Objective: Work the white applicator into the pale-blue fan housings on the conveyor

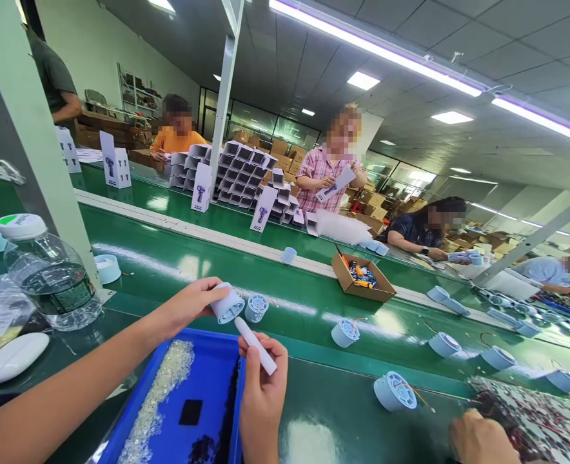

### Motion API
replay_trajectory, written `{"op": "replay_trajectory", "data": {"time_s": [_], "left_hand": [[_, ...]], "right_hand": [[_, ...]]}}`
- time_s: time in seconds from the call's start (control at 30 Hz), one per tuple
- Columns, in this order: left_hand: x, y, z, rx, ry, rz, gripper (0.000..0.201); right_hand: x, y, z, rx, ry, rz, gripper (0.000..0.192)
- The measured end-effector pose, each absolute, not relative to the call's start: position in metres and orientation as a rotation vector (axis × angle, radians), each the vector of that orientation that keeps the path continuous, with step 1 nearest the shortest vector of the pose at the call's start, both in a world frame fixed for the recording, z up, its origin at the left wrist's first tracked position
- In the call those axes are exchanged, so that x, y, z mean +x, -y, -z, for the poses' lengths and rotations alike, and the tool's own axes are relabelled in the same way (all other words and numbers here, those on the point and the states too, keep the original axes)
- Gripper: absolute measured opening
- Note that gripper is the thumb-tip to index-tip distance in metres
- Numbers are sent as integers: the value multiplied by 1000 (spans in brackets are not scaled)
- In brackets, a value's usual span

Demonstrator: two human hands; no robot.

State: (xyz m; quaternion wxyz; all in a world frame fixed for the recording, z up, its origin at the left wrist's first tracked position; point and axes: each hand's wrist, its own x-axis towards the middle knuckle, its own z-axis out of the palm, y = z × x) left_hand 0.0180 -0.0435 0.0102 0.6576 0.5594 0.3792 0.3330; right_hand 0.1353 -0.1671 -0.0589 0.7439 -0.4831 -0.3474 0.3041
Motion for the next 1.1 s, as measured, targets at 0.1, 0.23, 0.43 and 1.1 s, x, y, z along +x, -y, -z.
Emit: {"op": "replay_trajectory", "data": {"time_s": [0.1,0.23,0.43,1.1], "left_hand": [[19,45,-9,1279,-872,-784,30],[24,49,-8,1229,-913,-777,30],[34,56,-3,1307,-1018,-1012,24],[44,83,-2,870,-798,-1292,35]], "right_hand": [[135,166,59,-1062,789,-661,17],[134,167,58,-1077,816,-641,19],[129,168,60,-1331,948,-564,24],[88,181,60,-1355,1100,-549,38]]}}
